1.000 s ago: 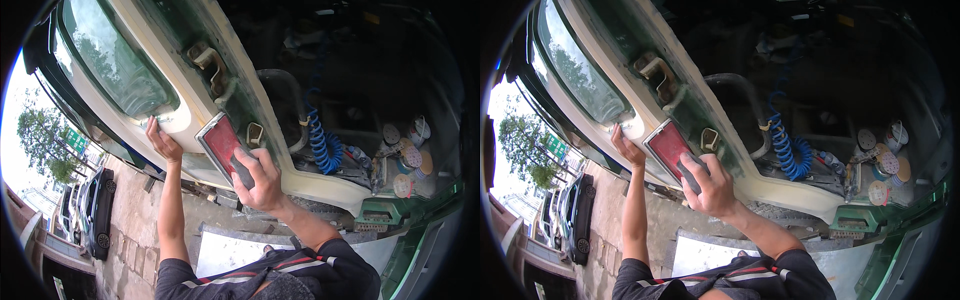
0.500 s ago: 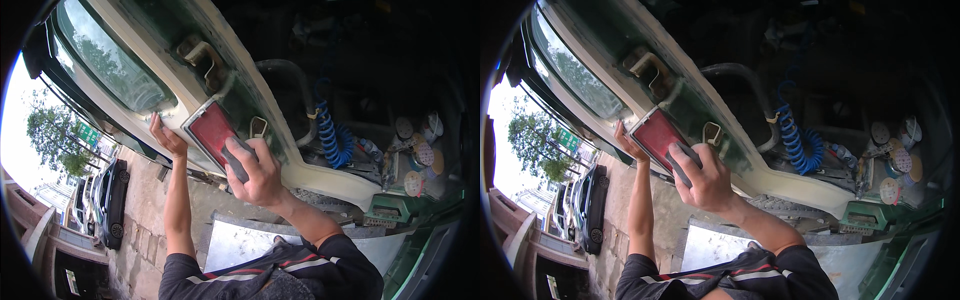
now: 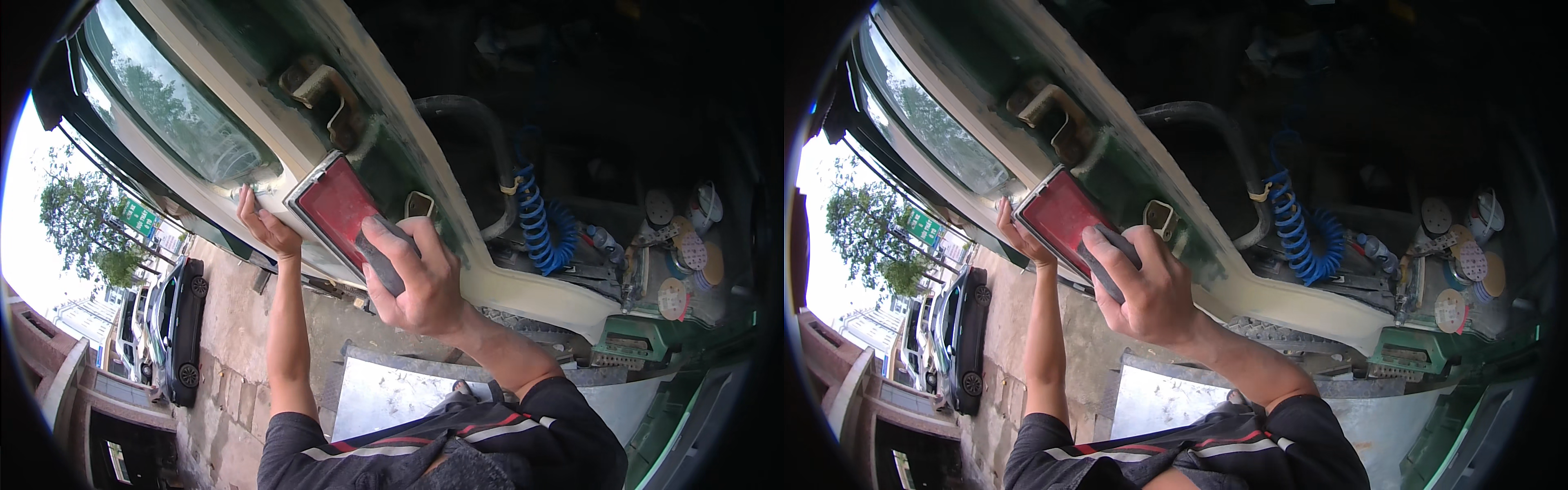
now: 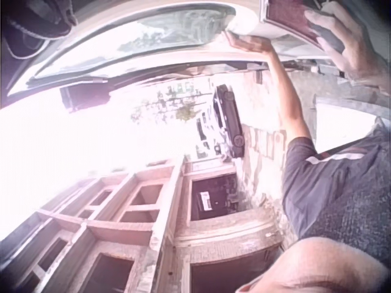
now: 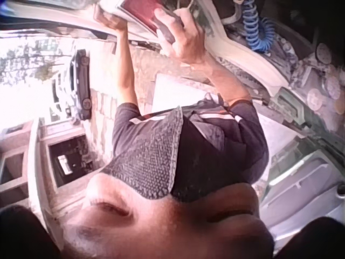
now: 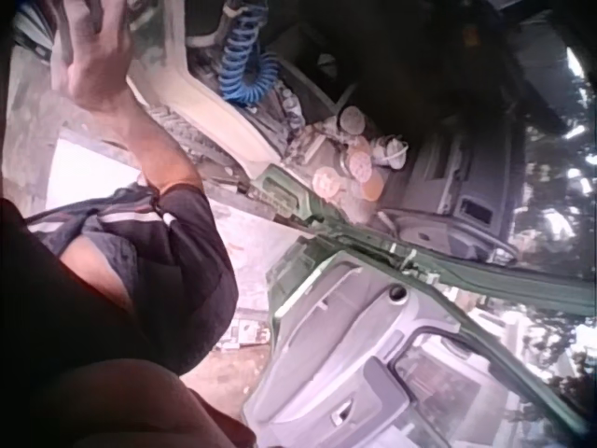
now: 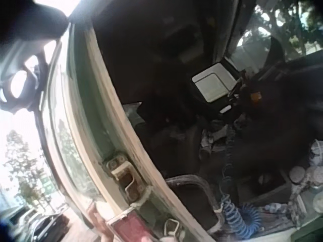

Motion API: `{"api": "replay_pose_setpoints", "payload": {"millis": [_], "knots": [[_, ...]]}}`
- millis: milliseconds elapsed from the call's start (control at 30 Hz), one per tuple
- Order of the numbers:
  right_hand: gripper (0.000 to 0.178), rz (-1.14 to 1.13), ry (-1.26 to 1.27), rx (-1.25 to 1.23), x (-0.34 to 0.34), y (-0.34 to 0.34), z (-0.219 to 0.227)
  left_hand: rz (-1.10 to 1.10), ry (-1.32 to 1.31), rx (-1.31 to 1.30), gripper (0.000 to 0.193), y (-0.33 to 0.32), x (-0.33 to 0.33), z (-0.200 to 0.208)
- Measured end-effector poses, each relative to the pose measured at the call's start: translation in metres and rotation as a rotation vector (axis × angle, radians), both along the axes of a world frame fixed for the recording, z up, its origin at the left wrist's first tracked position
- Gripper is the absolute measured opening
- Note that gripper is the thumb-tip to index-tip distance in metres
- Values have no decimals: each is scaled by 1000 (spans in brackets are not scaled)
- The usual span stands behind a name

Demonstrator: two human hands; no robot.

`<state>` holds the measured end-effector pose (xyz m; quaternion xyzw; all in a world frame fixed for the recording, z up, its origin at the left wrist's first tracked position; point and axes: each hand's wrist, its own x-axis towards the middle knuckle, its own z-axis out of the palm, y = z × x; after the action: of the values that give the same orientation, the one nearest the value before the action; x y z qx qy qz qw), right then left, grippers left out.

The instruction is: The person sands the exterior panels of a green truck cab using a manual sanding block, working across different sections and wiping the surface with a hand.

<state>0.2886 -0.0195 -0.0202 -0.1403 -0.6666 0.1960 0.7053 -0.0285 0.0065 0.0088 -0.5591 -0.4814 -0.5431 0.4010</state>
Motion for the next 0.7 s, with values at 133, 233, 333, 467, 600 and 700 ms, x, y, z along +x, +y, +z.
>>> {"api": "replay_pose_setpoints", "payload": {"millis": [133, 233, 333, 467, 600, 700], "knots": [[58, 6, 1, -7, -3, -15, -28, -70, 20, 43, 48, -1, -13, -3], [59, 0, 1, -16, -2, -16, -40, -24, 25, 10, 48, 1, -6, -1], [58, 0, 36, 6, -6, -1, 8, -41, 8, 18, 48, 0, -8, 0], [57, -29, 15, -6, -2, -25, -49, -81, 51, 56, 47, 0, -15, -3], [56, -4, 38, -8, -4, -6, -24, -34, 2, 20, 49, 1, -4, -2], [56, -6, 19, -33, -4, -12, -20, -37, 41, 28, 48, -1, -9, 0]]}}
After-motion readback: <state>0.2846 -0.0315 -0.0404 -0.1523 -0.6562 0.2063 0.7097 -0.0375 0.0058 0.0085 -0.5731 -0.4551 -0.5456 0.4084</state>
